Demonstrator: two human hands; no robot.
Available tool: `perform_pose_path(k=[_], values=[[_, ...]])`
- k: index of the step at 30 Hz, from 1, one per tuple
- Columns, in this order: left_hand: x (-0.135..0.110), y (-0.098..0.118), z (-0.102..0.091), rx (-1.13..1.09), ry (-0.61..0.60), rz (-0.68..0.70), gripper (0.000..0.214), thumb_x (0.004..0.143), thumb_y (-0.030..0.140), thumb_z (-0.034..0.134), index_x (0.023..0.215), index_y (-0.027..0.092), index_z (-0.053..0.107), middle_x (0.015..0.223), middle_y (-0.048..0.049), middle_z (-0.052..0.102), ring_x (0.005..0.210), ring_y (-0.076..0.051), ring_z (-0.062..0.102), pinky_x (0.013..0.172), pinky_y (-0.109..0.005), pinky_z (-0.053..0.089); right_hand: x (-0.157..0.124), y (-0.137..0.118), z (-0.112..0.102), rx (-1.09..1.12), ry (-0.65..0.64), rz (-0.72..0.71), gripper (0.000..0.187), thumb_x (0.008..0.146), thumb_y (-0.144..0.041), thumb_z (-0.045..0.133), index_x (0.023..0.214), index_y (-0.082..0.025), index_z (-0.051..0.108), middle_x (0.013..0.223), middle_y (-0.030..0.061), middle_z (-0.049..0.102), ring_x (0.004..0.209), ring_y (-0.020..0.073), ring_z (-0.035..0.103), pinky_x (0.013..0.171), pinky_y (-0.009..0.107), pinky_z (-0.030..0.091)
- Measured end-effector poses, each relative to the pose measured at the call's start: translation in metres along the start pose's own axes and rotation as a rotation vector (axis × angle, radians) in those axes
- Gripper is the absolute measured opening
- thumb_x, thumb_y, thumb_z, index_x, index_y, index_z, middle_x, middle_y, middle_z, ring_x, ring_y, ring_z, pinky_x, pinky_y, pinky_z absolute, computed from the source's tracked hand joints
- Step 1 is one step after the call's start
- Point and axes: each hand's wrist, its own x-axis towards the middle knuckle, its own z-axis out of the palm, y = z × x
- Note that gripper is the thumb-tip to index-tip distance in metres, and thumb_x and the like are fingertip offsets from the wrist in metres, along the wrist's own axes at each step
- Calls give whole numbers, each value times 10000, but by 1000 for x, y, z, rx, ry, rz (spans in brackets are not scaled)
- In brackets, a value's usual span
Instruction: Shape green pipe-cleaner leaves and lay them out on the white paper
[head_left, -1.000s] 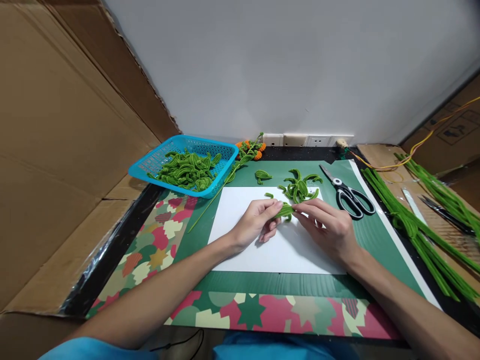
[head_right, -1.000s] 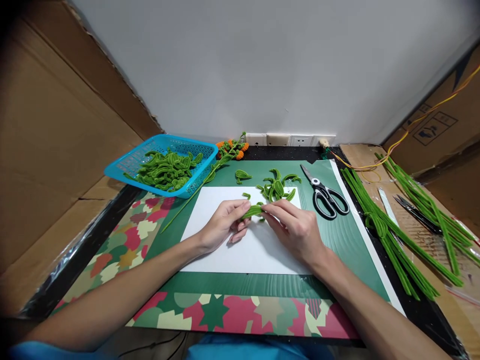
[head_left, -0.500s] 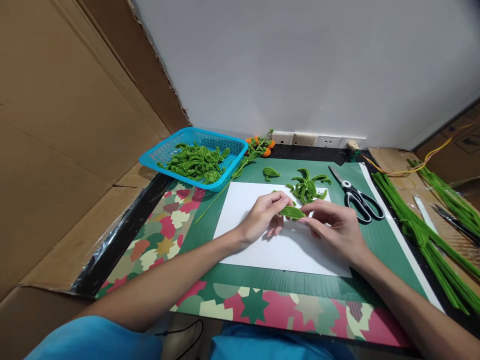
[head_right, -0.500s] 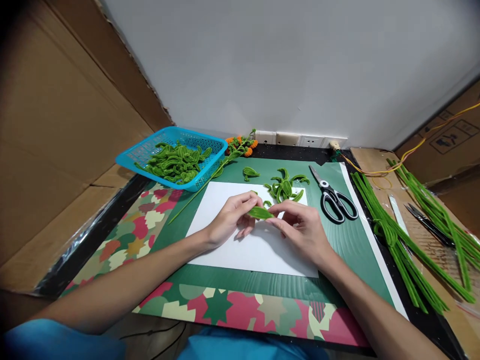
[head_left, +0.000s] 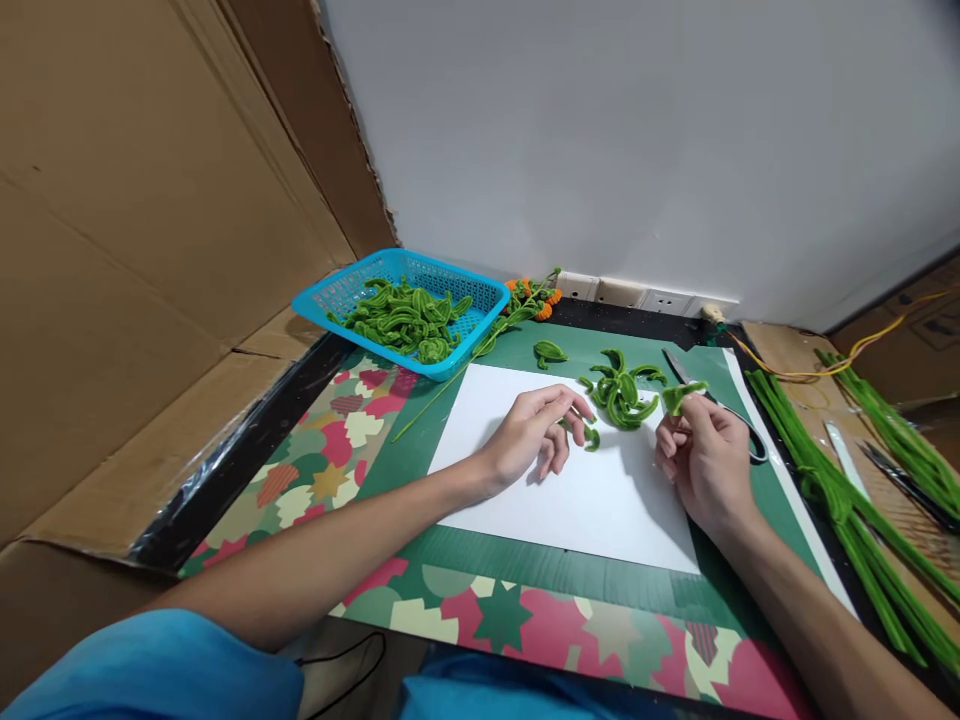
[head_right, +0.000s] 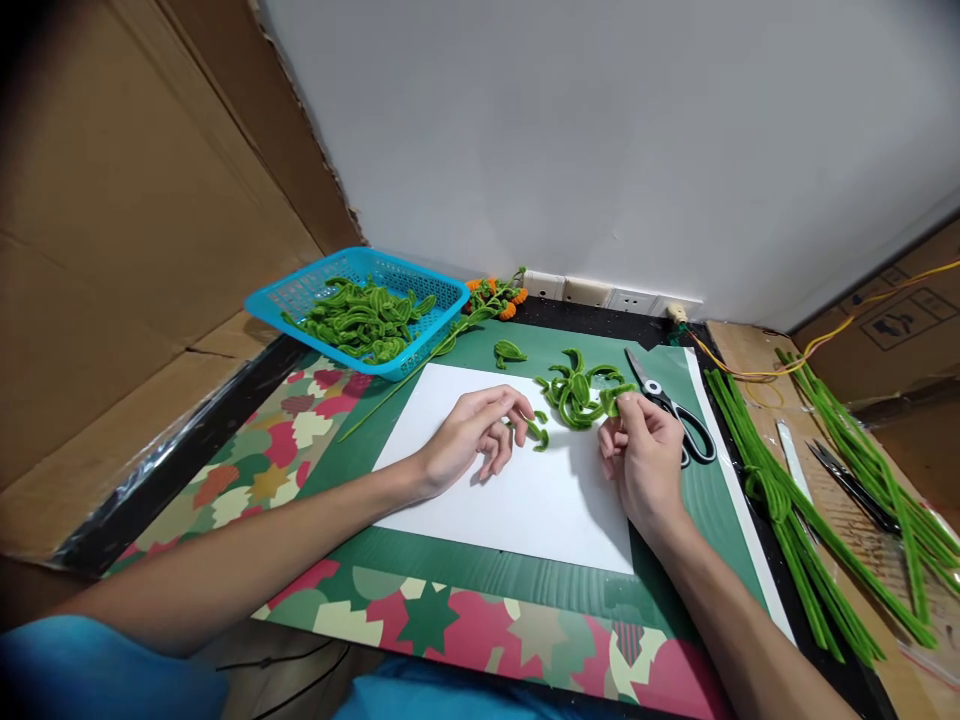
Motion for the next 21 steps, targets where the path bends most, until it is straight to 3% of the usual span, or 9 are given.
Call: perform_pose_path(k=[3, 6, 10, 17, 21], values=[[1, 0, 0, -7, 58, 24, 335, 1019, 511, 541, 1021, 186, 621, 735, 16, 624, 390, -82, 535, 311, -163, 316, -1, -4, 0, 56, -55, 163, 491, 805, -527, 839, 661, -234, 473, 467, -82, 490, 294, 91, 407, 240, 205, 347], [1, 0, 0, -3, 121, 62, 295, 1008, 476, 555, 1022, 188, 619, 694, 29, 616, 374, -79, 518, 318, -163, 291, 0, -9, 0, 82, -84, 215, 433, 778, -555, 851, 828, -207, 599, 585, -50, 637, 315, 95, 483, 268, 212, 420], [1, 1, 1, 15, 139, 70, 280, 998, 462, 561, 1010, 187, 615, 666, 37, 611, 360, -78, 499, 318, -168, 282, 0, -10, 1, 50, -134, 181, 444, 827, -556, 816, 1026, -195, 651, 704, -16, 718, 361, 112, 561, 332, 229, 492], [0, 2, 1, 18, 165, 73, 275, 991, 455, 558, 995, 186, 615, 625, 42, 601, 355, -83, 481, 312, -165, 265, -2, 0, 5, -85, -208, 78, 314, 886, -479, 778, 932, -184, 680, 630, -26, 653, 384, 90, 525, 367, 198, 428], [1, 1, 0, -4, 255, 118, 282, 987, 463, 571, 980, 185, 617, 577, 54, 577, 336, -73, 426, 314, -164, 249, -2, 7, 7, -207, -309, 49, 343, 932, -517, 729, 902, -178, 687, 602, -13, 653, 370, 94, 487, 362, 211, 375]])
